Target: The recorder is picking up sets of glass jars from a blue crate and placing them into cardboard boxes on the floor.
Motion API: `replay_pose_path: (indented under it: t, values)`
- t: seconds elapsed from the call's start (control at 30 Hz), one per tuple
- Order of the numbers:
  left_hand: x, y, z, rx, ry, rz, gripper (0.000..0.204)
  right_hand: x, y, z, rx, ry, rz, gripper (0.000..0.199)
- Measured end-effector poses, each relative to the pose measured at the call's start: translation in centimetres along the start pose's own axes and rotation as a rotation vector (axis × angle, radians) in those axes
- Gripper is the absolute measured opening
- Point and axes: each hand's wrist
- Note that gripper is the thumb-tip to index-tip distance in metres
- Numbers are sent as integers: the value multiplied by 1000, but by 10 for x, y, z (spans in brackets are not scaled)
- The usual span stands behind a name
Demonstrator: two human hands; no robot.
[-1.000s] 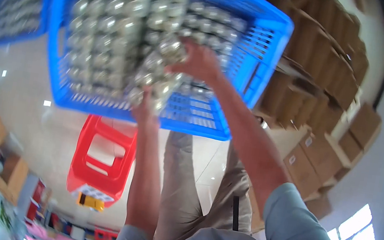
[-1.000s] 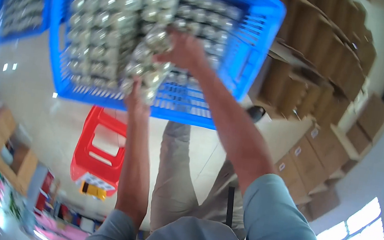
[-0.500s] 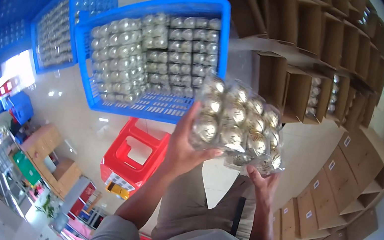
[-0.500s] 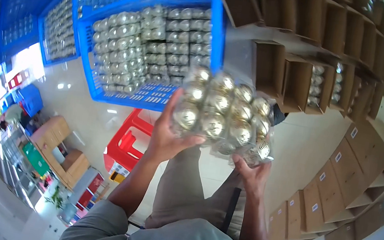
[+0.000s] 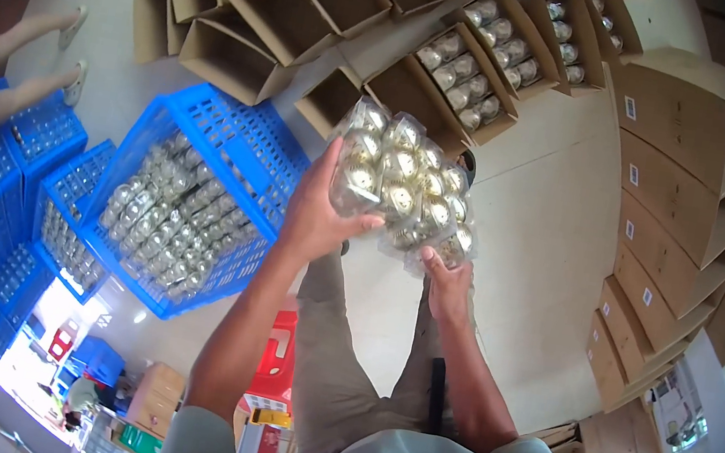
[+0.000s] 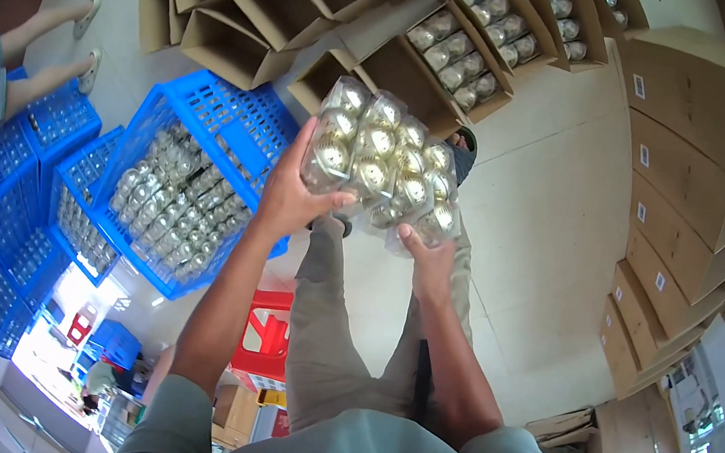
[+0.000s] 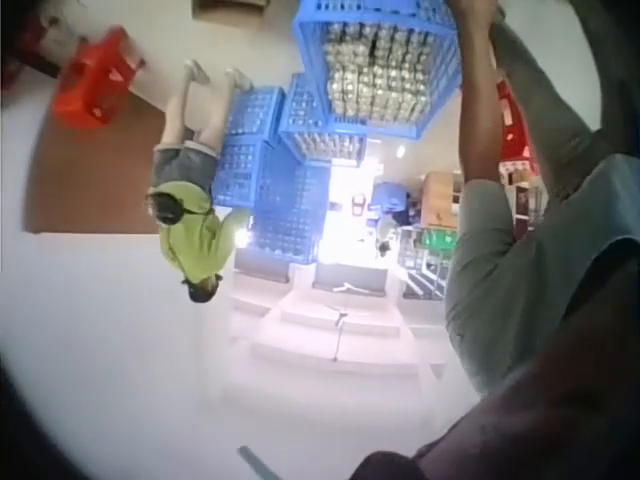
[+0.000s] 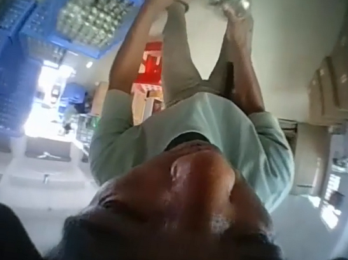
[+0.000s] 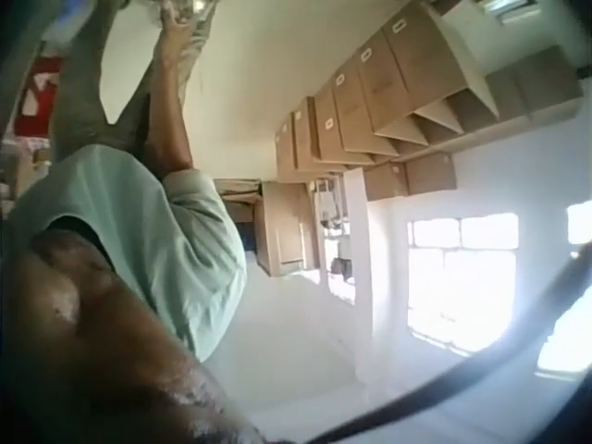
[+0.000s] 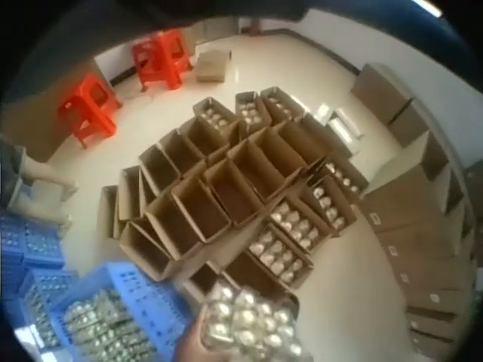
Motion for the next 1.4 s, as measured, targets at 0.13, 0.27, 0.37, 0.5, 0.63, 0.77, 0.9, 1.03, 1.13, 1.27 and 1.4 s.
replay_pose_path:
  t: [0.13, 0.27, 0.37, 0.5, 0.63, 0.77, 0.9, 1.03, 1.13, 1.27, 1.4]
  values:
    - [-10, -24, -72, -127, -43, 20, 110, 24, 8, -47, 29, 28, -79, 57]
    - [-33, -34, -130, -265, -46, 143, 111, 54, -4, -87, 86, 111, -155, 56]
    - [-49, -45, -151, -300, 24, 63, 111, 81, 0, -108, 105, 98, -124, 54]
    - [-68, -57, -168, -308, 63, 23, 113, 101, 8, -124, 97, 78, -108, 55]
    - [-76, -58, -178, -303, 122, -139, 113, 101, 5, -134, 30, 75, -55, 63]
    - [-70, -84, -188, -22, 27, -396, 119, 141, 21, -170, 269, 38, 370, 72]
    - [-64, -94, -170, 306, -21, -228, 91, 153, 23, -195, 276, 8, 317, 68]
    - [-88, -99, -125, 277, 4, -195, 63, 172, 45, -208, 225, 124, 400, 61]
    - [-103, -108, -78, 272, 14, -167, 55, 155, 52, -207, 49, 424, 387, 58]
    - [-125, -92, 11, 184, 240, -120, 46, 74, -47, -198, -359, 856, 1025, 60]
    - [-126, -97, 88, 131, 278, -9, 41, 67, -74, -289, -638, 779, 1656, 50]
Point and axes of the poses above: each hand's wrist, its own z-axis away from the middle knuckle, its own y-axis out of the back of the hand, x = y × z, and after that the axes turned 9 degrees about y, right-handed
